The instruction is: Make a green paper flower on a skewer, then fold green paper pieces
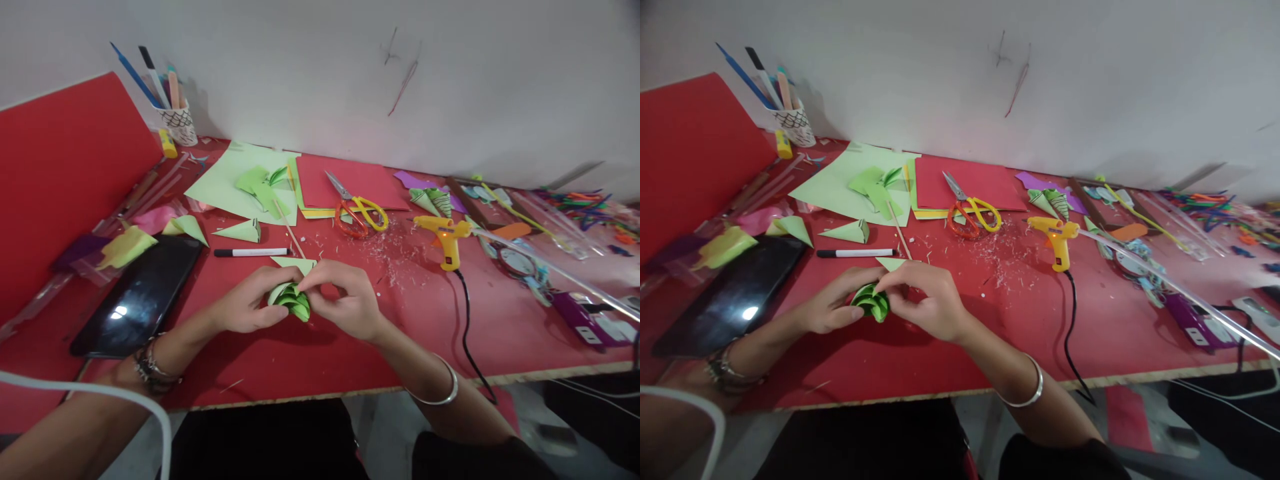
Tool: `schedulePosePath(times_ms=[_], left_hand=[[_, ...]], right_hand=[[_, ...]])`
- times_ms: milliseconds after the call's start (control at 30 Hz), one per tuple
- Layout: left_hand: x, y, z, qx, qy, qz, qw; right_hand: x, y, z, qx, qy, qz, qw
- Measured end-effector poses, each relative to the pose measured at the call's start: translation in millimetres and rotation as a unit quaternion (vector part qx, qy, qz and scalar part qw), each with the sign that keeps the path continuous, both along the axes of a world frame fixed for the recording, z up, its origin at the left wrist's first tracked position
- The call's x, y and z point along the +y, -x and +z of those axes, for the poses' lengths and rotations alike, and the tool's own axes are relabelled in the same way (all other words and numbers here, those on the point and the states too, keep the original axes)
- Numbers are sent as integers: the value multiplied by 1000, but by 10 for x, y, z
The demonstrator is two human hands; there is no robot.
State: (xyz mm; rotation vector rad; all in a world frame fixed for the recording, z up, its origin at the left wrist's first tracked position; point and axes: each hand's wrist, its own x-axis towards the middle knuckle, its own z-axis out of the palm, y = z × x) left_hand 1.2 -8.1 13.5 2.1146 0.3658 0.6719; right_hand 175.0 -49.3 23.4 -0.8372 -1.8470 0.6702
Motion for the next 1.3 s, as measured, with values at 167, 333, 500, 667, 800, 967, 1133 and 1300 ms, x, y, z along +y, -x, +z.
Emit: schedulePosePath(times_ms=[167,333,500,667,800,967,1133,1300], left_hand=[[-20,0,19,12,4,0,1000],[-25,-3,25,12,1,-5,1000],[-37,0,31,24,17,-4,1000],[-56,0,54,30,53,-11,998],[-56,-6,64,34,72,-2,997],[-27,-11,36,24,55,-10,998],[-7,-8,13,18,37,-9,999],[-15,-10,25,23,24,-11,999]], right_hand=[[-21,31,-5,45,30,1,999],[-21,33,-21,39,16,-6,999],[-5,1,-14,8,9,17,1000],[9,-34,-2,2,11,46,999],[13,-52,7,-22,17,62,998],[18,-65,15,-57,-28,58,996],[9,-77,26,-90,-75,42,992],[6,-92,46,-96,-82,52,991]])
